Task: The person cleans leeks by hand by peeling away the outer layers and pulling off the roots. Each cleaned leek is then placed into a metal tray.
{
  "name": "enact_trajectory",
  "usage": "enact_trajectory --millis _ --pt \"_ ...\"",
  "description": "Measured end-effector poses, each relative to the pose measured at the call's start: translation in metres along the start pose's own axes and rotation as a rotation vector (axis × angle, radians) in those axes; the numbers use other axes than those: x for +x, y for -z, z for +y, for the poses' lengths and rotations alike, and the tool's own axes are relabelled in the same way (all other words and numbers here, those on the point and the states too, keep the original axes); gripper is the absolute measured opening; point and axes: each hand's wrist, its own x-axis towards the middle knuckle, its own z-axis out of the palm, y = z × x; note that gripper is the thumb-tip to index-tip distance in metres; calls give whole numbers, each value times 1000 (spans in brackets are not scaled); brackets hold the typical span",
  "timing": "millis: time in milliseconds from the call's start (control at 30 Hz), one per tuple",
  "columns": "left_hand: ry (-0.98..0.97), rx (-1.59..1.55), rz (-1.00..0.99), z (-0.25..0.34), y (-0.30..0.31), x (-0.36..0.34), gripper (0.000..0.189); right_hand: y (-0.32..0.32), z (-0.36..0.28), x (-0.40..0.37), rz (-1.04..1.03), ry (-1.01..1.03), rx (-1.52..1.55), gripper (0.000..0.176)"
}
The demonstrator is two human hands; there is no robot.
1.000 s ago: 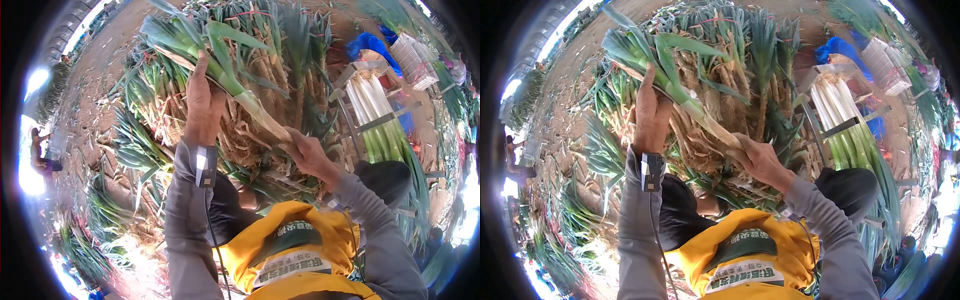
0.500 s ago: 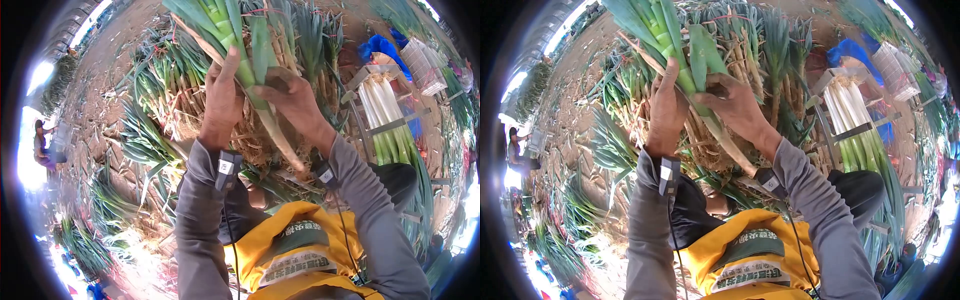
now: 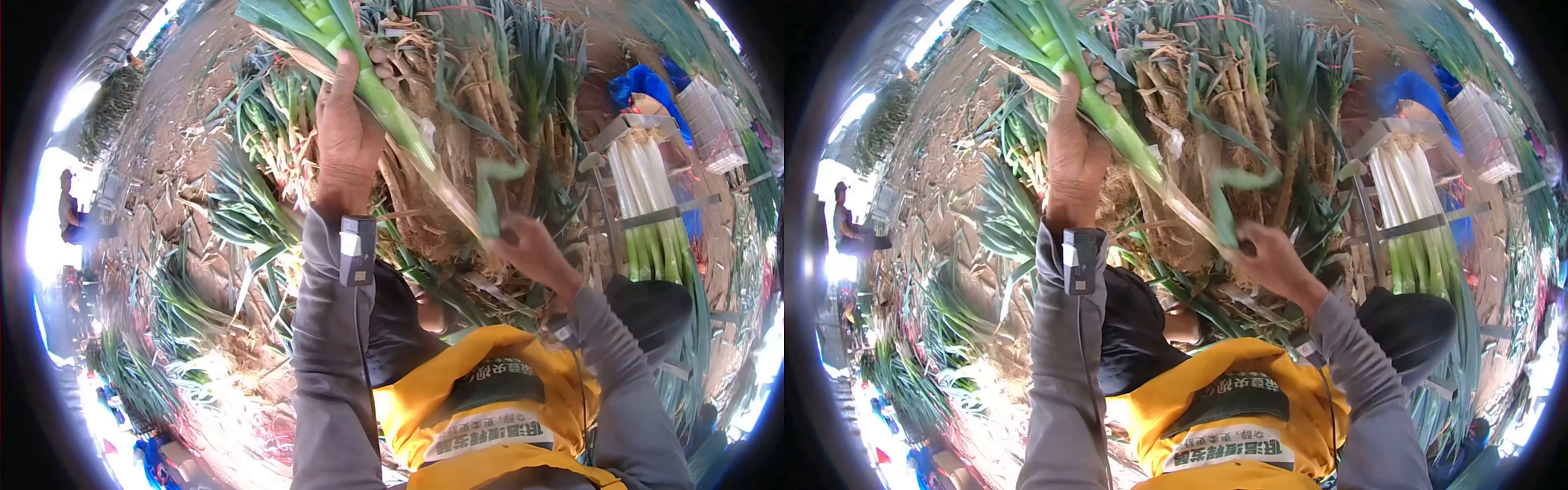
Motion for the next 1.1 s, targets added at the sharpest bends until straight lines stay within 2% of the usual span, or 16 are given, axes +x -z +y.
enact_trajectory --millis 33,67,100,133,200,267,333,400,533,600,633,700,767,933,1033,1100 --pt "-8 77 88 0 0 -2 40 -10 43 -16 -45 -67 -202 24" --pt "-23 106 122 -2 3 -3 37 -24 95 -45 -256 -177 -394 23" --pt "-26 106 117 -2 1 -6 37 -28 97 -56 -464 -287 -586 22" --pt "-37 149 145 -2 1 -6 35 -26 102 -53 -454 -280 -591 22" --pt "3 181 229 -2 0 -3 35 -25 92 -55 -372 -279 -652 26" --pt "44 129 227 -6 -7 -13 37 -13 38 -12 333 70 -314 30" --pt "85 112 170 -12 -9 -9 38 11 -24 34 378 303 -152 34" --pt "122 91 121 -19 -9 -10 36 12 -62 68 402 365 -5 34" --pt "80 71 133 -27 -15 -18 30 5 -82 102 373 263 -35 28" --pt "54 86 147 -27 -8 -15 31 -3 -76 107 528 500 -277 18" --pt "50 101 164 -30 -4 -13 33 -7 -74 106 526 496 -275 18" --pt "56 111 169 -36 -2 -9 35 -13 -71 98 453 711 -670 20" --pt "84 102 152 -38 0 -5 35 -17 -65 90 358 660 -688 30" --pt "79 111 203 -41 -16 -9 25 -6 -74 79 632 647 -621 42" --pt "74 120 224 -49 -6 -6 23 7 -64 85 554 679 -914 42" --pt "128 169 237 -48 4 -2 25 9 -57 87 516 652 -891 38"
